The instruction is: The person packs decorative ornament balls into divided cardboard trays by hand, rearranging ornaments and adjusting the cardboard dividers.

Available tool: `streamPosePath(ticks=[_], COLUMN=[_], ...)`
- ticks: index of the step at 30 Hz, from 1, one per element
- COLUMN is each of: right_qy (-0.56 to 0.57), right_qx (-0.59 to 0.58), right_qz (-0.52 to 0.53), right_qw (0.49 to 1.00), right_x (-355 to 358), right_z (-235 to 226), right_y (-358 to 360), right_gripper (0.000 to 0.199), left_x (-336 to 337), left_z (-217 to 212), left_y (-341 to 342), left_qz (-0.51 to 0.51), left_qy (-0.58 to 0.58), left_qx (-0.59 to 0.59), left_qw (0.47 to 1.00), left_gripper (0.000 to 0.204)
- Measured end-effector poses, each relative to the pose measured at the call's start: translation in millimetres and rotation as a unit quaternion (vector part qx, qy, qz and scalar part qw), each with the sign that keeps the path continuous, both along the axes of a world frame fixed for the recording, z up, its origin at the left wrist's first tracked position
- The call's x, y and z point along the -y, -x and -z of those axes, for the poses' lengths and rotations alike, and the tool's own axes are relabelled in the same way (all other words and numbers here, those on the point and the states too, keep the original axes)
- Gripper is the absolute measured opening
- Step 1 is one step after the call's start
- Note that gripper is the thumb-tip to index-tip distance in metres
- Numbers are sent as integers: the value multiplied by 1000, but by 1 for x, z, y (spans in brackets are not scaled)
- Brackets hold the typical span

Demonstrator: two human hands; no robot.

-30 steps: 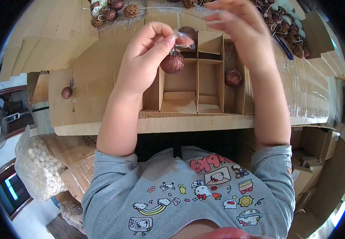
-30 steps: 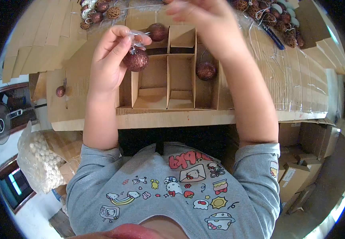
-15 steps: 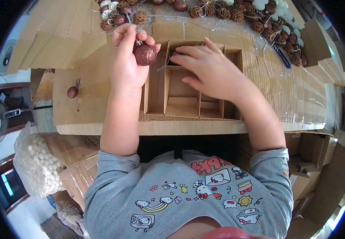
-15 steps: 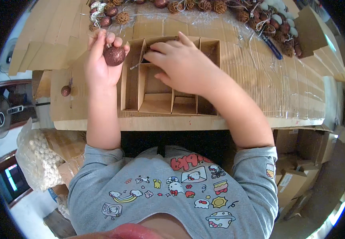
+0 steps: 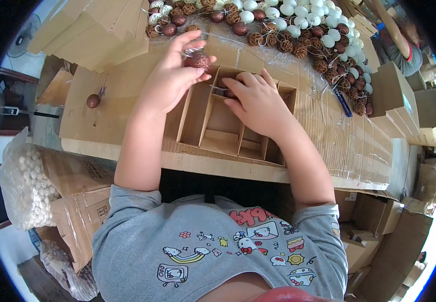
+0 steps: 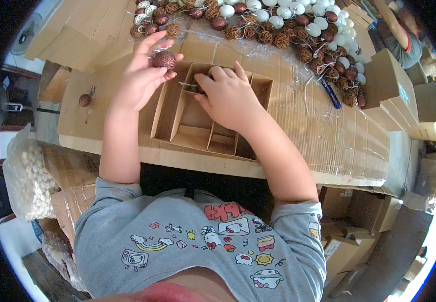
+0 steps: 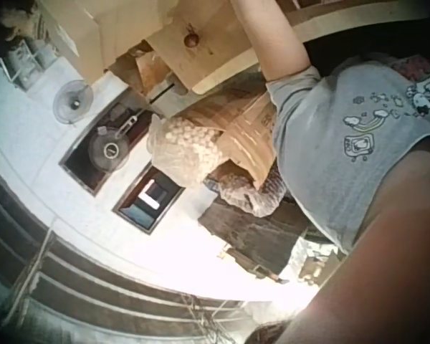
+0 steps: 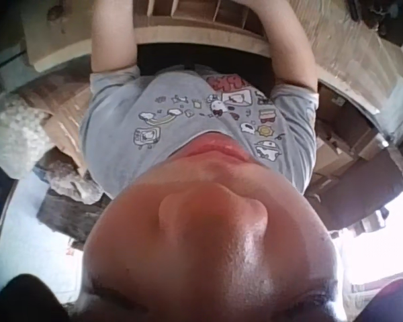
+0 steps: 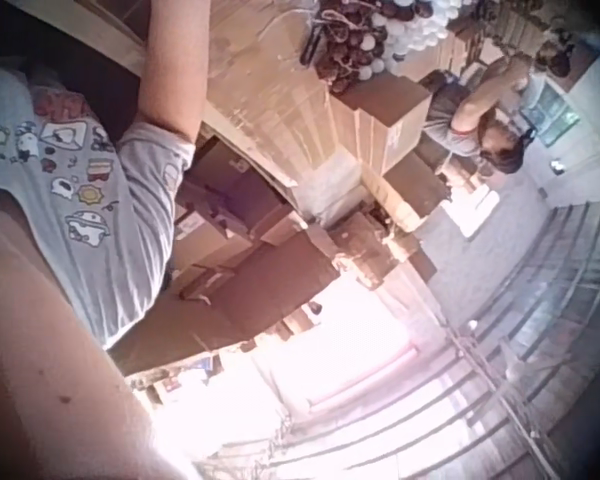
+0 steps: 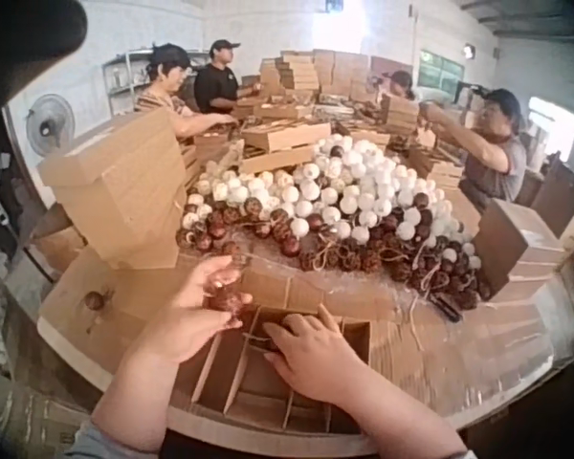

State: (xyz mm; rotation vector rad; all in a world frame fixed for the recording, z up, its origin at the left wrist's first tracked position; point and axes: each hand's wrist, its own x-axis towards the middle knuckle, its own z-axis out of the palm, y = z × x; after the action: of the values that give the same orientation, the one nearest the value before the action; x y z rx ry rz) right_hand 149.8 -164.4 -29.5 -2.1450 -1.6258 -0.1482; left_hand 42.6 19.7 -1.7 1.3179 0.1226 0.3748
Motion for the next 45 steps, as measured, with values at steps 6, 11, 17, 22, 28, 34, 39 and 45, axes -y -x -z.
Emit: streamPosePath(ticks=[6, 11, 17, 22, 28, 34, 39, 45], right_qy=[-15, -72, -322, -334, -314, -231, -199, -198], right_qx=[7, -53, -12, 63, 67, 42, 52, 56], right_qz=[8, 4, 57, 245, 227, 171, 173, 179], right_qw=[1000, 996, 945, 908, 919, 957, 963, 962], right_x=[0, 3, 4, 16, 15, 10, 10, 8], right_z=[3, -1, -15, -6, 0, 9, 13, 16], right_y=[-2, -9, -33, -72, -70, -65, -62, -62], right_gripper=[35, 34, 34, 50, 40, 31, 30, 30], left_x=[10, 12, 16, 9, 11, 4, 8, 8], left_z=[24, 19, 18, 27, -3, -23, -11, -19], left_y=[21, 27, 15, 5, 21, 21, 5, 1], left_qz=[-144, -158, -195, -206, -95, 5, -110, -30], left_qy=[-300, -516, -496, -453, -513, -335, -530, -439], left_qx=[-72, -86, -82, 5, -78, -281, -264, -261], left_qw=[940, 838, 842, 868, 849, 899, 798, 859], left_gripper=[57, 46, 36, 30, 19, 37, 48, 27])
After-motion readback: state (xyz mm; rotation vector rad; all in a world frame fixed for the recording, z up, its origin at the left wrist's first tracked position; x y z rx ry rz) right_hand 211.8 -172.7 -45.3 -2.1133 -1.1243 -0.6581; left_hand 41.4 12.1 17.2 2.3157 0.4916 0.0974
